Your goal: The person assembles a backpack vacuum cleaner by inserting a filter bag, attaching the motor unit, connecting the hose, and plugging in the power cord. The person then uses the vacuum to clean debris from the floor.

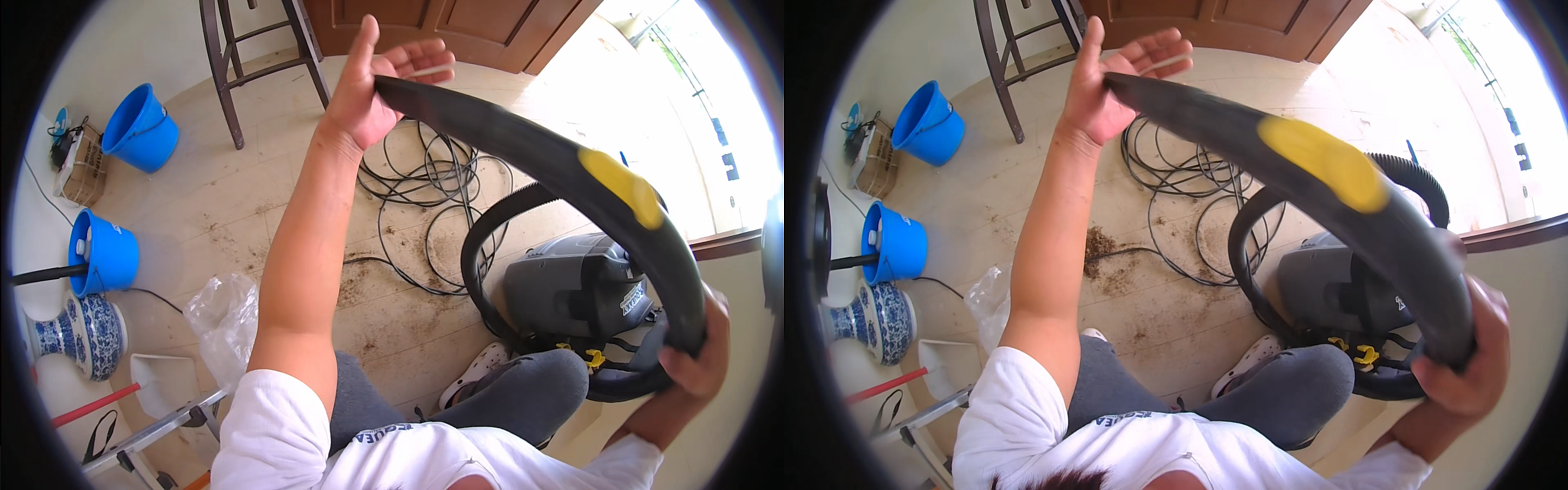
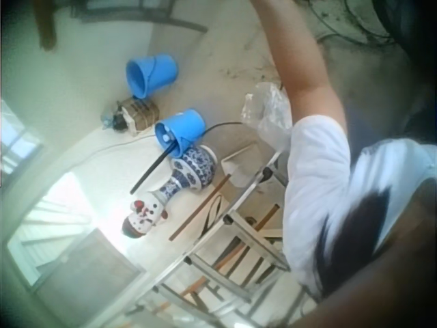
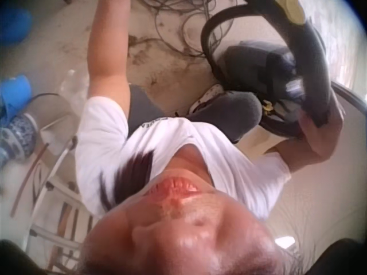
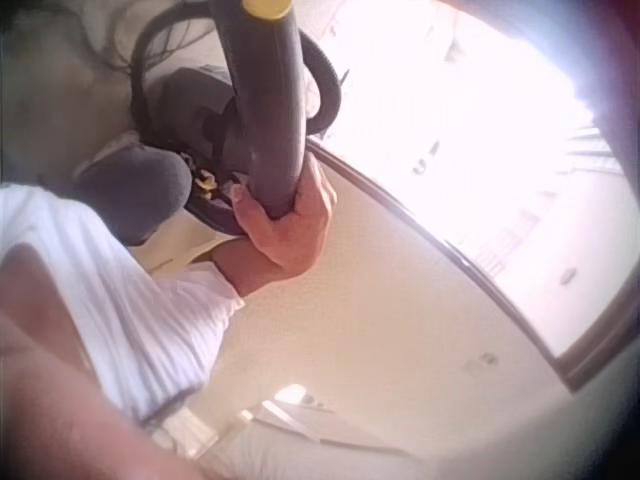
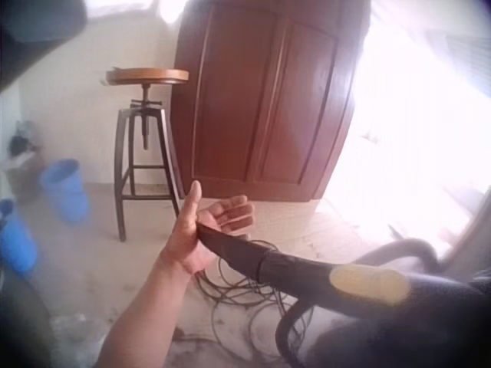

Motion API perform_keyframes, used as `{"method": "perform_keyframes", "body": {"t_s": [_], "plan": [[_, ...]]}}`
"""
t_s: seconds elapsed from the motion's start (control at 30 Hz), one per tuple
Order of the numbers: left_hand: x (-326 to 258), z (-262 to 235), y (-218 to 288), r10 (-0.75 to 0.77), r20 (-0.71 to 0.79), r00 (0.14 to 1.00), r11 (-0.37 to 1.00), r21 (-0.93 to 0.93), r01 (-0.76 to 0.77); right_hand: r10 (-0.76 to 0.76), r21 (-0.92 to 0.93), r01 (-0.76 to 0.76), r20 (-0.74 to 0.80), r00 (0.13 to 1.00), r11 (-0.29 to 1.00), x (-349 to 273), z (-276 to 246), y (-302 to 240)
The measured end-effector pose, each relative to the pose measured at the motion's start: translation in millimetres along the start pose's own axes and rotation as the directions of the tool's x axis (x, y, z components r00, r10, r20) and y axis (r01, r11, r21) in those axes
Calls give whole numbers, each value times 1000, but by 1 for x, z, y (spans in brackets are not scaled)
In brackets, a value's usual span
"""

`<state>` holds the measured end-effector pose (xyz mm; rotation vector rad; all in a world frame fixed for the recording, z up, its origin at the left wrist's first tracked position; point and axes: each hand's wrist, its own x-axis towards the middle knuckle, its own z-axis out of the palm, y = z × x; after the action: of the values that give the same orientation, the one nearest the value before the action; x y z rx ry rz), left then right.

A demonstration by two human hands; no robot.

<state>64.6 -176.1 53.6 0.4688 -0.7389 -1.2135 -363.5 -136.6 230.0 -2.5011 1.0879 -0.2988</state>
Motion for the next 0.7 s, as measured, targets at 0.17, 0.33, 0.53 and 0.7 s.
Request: {"method": "perform_keyframes", "body": {"t_s": [0.17, 0.33, 0.53, 0.7], "plan": [[-11, -80, 44, 145, -213, 966, 847, -478, -232, -232, 149, 221, 65, 970, 964, 93, 47, -29], [-55, -158, 94, 304, -729, 614, 836, -105, -539, -227, 499, 44, 312, 923, 866, 153, 102, -63], [-40, -154, 61, 249, -893, 375, 947, 143, -289, -227, 255, 174, 195, 954, 951, 145, 142, -62], [-45, -182, 42, 29, -794, 607, 948, -171, -268, -215, 316, 130, 252, 943, 940, 146, 154, -35]]}}
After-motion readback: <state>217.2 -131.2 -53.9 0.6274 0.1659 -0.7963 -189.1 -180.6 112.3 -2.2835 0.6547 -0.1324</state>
